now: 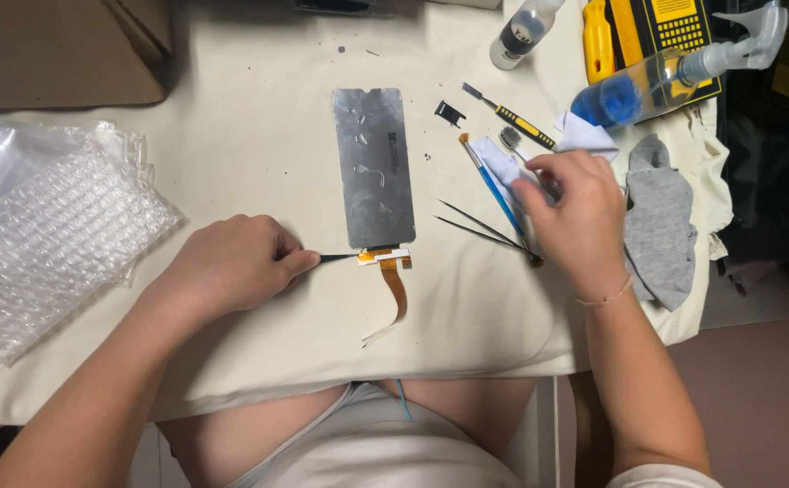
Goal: The person cleans a smartphone screen and internal components. They wipe the screen with a cloth and spray, then use a brush to clean the inside of the phone's chassis.
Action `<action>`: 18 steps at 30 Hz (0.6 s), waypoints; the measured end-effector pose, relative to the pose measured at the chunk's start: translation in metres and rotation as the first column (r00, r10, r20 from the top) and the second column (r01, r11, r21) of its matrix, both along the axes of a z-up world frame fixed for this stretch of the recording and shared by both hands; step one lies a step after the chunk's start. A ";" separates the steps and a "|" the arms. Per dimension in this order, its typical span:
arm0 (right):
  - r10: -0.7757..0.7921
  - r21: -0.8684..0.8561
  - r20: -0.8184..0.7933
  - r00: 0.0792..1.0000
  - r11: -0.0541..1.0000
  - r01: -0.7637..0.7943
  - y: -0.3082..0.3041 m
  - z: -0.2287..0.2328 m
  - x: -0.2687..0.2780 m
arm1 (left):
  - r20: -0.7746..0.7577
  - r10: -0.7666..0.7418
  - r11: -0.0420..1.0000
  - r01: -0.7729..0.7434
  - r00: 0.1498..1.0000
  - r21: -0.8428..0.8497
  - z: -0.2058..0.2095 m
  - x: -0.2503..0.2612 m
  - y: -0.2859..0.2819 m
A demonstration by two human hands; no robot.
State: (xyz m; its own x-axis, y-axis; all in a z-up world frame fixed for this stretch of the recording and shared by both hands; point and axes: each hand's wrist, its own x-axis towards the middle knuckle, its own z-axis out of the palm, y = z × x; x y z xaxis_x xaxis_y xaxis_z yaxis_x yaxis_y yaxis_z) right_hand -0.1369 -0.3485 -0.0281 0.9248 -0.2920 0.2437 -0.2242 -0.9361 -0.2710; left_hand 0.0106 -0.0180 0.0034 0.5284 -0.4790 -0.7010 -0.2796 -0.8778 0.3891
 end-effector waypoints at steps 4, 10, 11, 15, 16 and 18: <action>-0.108 0.050 -0.225 0.968 0.991 0.122 -0.003 -0.009 0.013 | -0.005 -0.003 1.000 0.003 1.000 -0.001 0.001 0.000 -0.001; -0.264 0.537 -0.102 0.959 0.797 0.277 -0.029 -0.019 0.014 | -0.008 -0.011 1.000 0.011 1.000 -0.006 0.001 0.001 -0.001; -0.300 0.630 -0.053 0.953 0.730 0.265 -0.026 -0.013 0.015 | -0.012 -0.011 1.000 0.011 1.000 -0.003 0.001 0.000 -0.001; -0.326 0.747 0.174 0.929 0.659 0.091 -0.014 0.005 0.018 | -0.012 -0.010 1.000 0.010 1.000 -0.008 0.001 0.001 0.000; -0.318 0.748 0.172 0.932 0.658 0.086 -0.003 0.004 0.020 | -0.014 0.000 1.000 0.000 1.000 -0.006 0.000 0.002 0.000; -0.062 0.612 0.360 0.931 0.769 -0.185 0.017 0.003 0.023 | -0.014 -0.002 0.999 0.001 1.000 -0.036 -0.004 0.002 0.002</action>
